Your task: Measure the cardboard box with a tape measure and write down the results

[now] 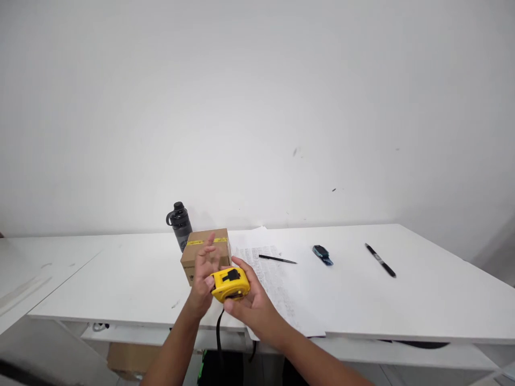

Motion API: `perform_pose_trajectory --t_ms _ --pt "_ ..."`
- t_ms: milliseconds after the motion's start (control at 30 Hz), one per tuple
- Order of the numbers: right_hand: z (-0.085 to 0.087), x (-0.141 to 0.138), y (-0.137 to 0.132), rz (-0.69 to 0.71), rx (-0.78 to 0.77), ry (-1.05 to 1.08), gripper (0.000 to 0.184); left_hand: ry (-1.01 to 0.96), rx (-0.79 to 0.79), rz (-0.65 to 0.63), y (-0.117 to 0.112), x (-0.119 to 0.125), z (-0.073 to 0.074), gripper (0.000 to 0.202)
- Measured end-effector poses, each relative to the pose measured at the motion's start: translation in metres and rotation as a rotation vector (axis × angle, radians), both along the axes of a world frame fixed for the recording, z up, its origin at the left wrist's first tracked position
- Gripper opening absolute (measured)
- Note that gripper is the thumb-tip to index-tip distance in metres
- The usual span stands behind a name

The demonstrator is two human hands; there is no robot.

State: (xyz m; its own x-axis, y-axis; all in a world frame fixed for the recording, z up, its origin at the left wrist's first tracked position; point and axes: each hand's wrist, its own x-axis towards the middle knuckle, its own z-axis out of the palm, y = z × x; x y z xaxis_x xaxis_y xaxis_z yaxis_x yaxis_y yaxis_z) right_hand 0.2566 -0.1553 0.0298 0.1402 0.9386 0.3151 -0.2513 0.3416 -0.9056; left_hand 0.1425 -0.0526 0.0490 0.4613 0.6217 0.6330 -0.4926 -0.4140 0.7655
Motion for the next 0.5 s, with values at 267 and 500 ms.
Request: perform_pose_trajectory --t_ms 267,500 --pt "0.003 0.009 0.025 -0.268 0.324 -0.738 0.051 0.530 -0.274 -0.245 0.022 -0.070 0.009 0.030" --pt "0.020 0.035 0.036 -0.202 0.508 -1.090 0.038 0.659 -0.346 -0.069 0.034 -0.070 0.019 0.036"
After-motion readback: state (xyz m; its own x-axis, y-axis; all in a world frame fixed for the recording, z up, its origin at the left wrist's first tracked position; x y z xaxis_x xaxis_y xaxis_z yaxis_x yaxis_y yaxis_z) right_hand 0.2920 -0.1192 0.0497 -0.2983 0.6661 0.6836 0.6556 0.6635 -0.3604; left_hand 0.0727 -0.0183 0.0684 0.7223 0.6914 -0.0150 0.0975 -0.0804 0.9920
